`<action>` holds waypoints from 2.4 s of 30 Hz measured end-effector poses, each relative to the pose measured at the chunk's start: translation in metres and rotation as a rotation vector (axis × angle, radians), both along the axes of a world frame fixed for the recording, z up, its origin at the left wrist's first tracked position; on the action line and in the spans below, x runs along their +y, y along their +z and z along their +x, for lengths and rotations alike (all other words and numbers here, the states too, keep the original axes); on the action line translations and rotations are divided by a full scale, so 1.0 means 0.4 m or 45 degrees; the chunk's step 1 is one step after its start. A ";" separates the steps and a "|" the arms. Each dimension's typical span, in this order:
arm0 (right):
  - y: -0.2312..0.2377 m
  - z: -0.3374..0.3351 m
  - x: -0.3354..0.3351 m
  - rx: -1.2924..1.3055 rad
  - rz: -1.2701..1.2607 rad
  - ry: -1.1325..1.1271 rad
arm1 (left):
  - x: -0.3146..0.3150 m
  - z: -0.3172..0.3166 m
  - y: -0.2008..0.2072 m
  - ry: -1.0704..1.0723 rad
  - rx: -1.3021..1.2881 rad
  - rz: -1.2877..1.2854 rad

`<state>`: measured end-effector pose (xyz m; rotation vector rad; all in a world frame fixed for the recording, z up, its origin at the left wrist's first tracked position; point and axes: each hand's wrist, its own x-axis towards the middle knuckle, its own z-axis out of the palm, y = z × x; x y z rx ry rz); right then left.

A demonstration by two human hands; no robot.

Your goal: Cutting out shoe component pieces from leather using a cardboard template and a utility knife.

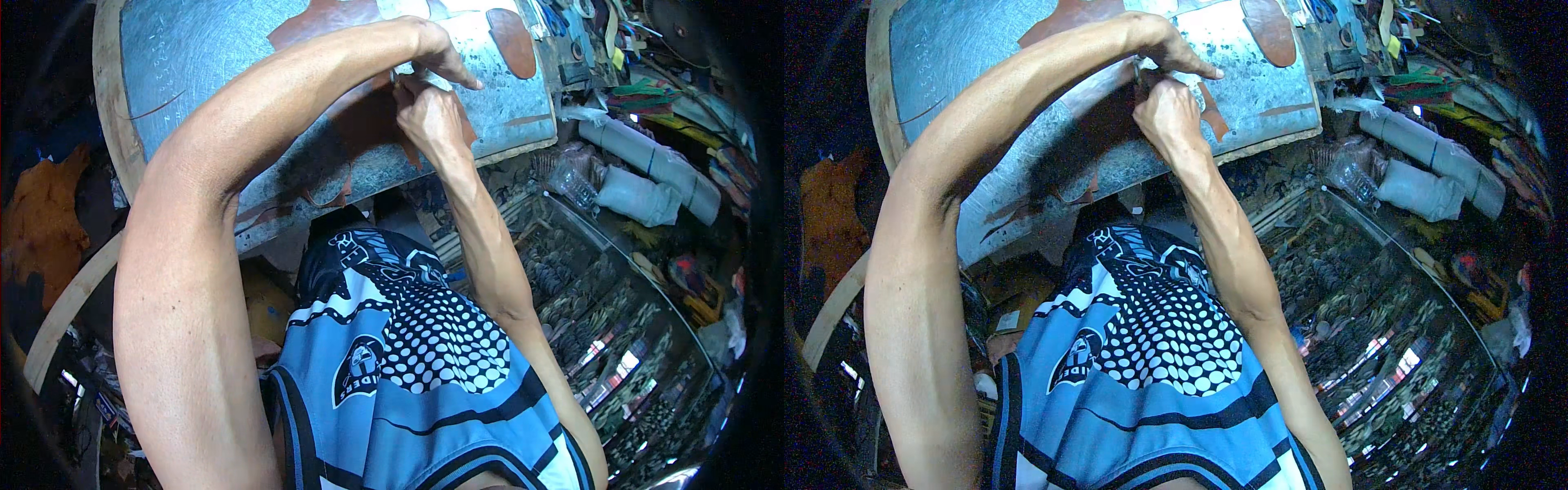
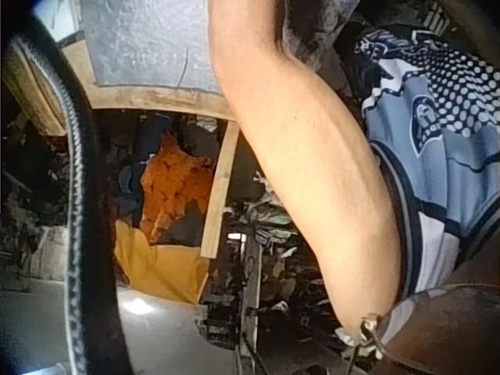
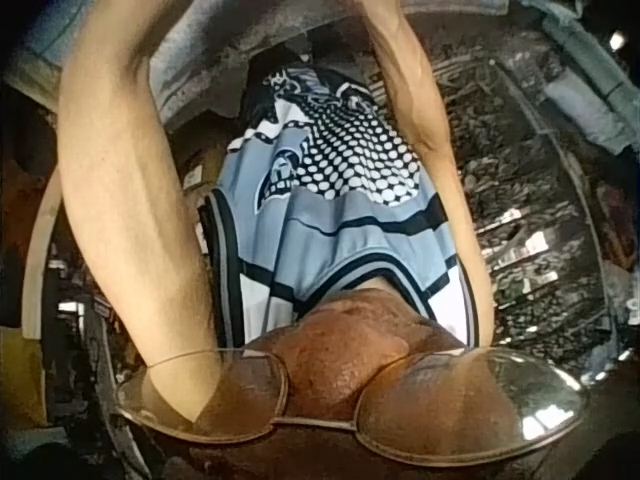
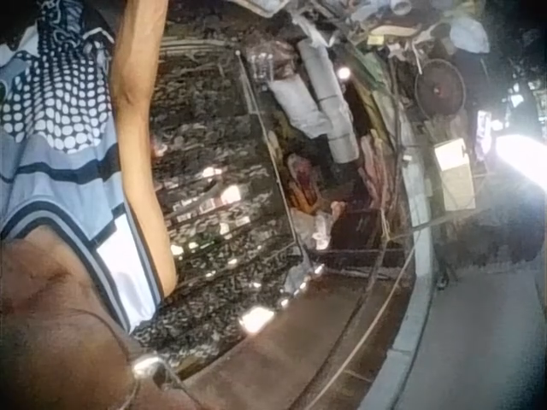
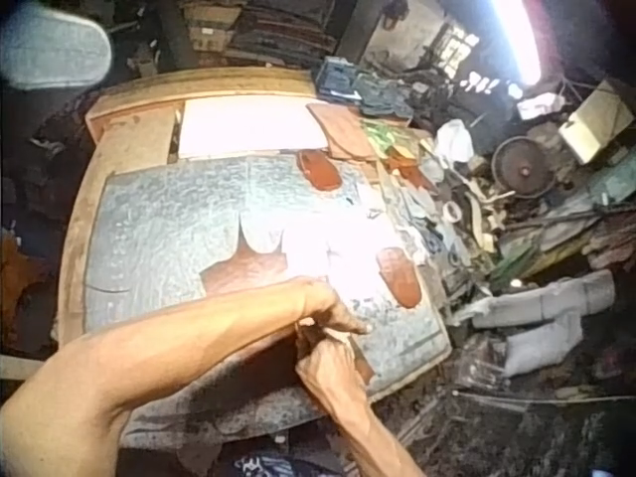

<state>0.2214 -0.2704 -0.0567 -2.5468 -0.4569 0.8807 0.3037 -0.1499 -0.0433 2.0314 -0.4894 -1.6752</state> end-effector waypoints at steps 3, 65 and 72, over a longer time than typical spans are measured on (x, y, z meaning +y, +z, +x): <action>0.033 -0.019 -0.021 -0.073 0.005 0.104 | -0.001 -0.006 -0.003 -0.058 -0.090 -0.010; 0.183 0.088 -0.012 0.115 0.072 0.833 | 0.129 -0.346 -0.038 0.608 -1.125 0.185; 0.131 -0.070 -0.058 -0.077 0.345 0.415 | 0.116 -0.319 -0.038 0.583 -1.051 0.198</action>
